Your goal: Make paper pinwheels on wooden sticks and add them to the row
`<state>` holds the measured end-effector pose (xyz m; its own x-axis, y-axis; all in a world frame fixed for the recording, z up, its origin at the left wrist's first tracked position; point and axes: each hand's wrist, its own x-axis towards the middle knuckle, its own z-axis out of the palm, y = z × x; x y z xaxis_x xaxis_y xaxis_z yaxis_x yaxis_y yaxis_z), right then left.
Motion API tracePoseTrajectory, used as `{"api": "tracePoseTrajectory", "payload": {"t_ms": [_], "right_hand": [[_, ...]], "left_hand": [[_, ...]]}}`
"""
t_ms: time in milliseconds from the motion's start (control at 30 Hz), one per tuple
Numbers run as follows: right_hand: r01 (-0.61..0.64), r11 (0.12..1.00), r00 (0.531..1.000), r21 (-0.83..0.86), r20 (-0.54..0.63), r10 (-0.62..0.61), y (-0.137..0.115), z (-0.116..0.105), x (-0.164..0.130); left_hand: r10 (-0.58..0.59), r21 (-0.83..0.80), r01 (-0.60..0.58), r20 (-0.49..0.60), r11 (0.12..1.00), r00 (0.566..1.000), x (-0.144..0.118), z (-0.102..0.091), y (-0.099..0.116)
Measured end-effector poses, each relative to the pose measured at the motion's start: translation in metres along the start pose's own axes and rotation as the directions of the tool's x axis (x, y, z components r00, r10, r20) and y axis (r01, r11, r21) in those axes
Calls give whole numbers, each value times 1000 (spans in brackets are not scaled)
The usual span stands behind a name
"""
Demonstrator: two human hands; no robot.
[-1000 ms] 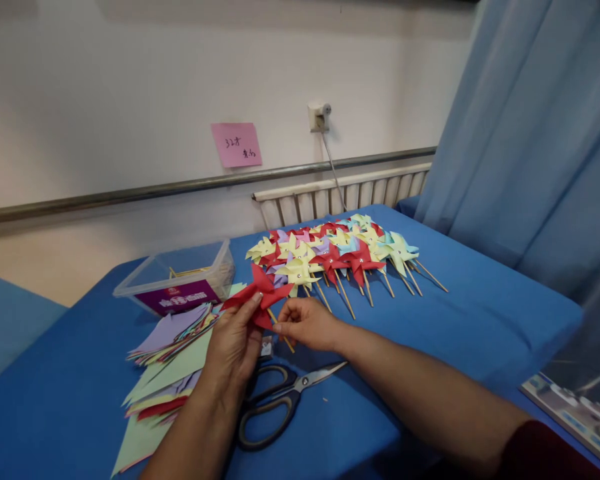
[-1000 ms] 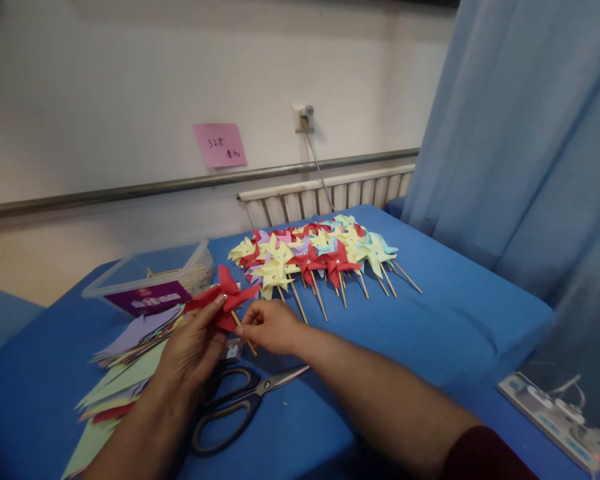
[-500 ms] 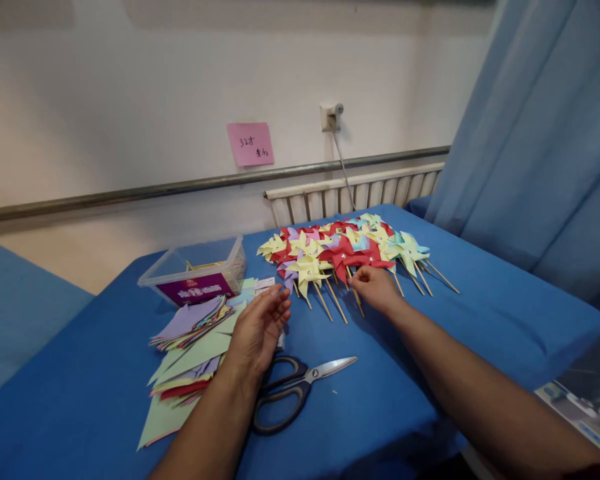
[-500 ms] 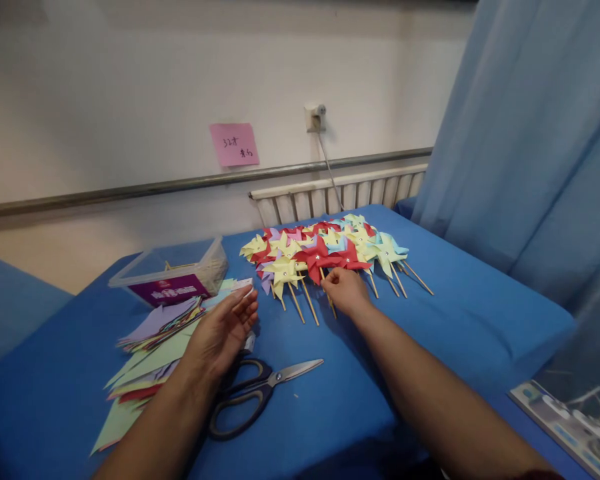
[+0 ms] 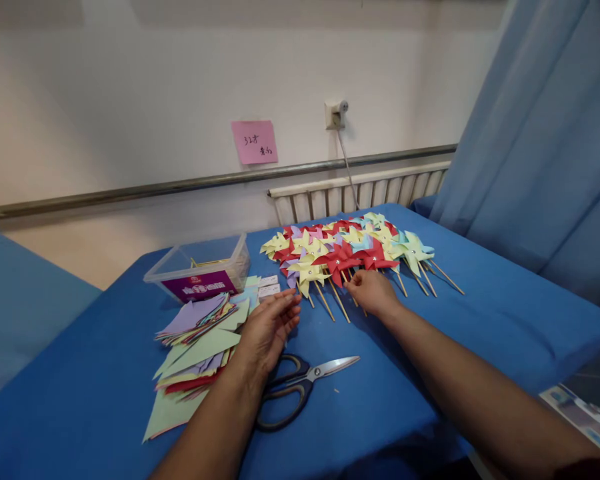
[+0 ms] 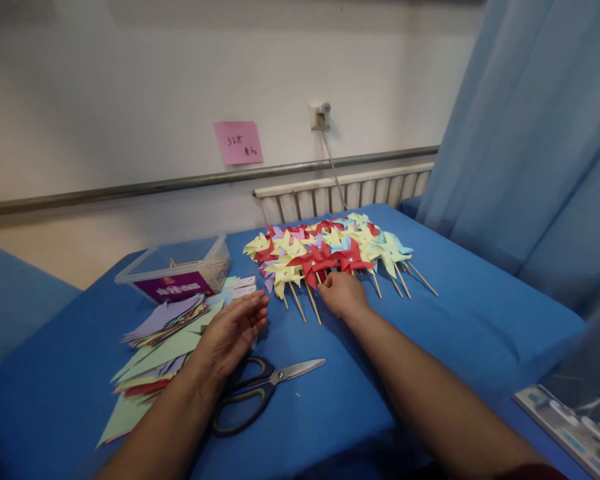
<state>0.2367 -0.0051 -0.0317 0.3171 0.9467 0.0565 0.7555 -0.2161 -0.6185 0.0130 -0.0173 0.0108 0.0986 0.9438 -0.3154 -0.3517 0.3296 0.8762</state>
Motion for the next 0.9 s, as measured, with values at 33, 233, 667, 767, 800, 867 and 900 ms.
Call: {"api": "tracePoseTrajectory", "payload": {"t_ms": [33, 233, 667, 767, 800, 867, 900], "right_hand": [[-5, 999, 1000, -32, 15, 6, 0, 0, 0], [-4, 998, 999, -69, 49, 8, 0, 2, -3], [21, 993, 1000, -119, 17, -20, -2, -6, -8], [44, 991, 999, -129, -3, -44, 0, -3, -8], [46, 991, 999, -129, -5, -47, 0, -3, -8], [46, 990, 999, -131, -6, -48, 1, -3, -8], [49, 990, 999, -132, -14, -51, 1, -3, -9]], "left_hand": [[-1, 3, 1, 0, 1000, 1000, 0, 0, 0], [-18, 44, 18, 17, 999, 1000, 0, -1, -2], [-32, 82, 30, 29, 996, 999, -3, 0, -4], [-31, 88, 28, 38, 996, 999, -2, -1, -4], [-30, 90, 26, 41, 996, 999, -1, -1, -5], [-16, 103, 11, 51, 995, 999, -1, -2, -6], [-3, 117, -4, 61, 993, 998, 0, -2, -7]]}}
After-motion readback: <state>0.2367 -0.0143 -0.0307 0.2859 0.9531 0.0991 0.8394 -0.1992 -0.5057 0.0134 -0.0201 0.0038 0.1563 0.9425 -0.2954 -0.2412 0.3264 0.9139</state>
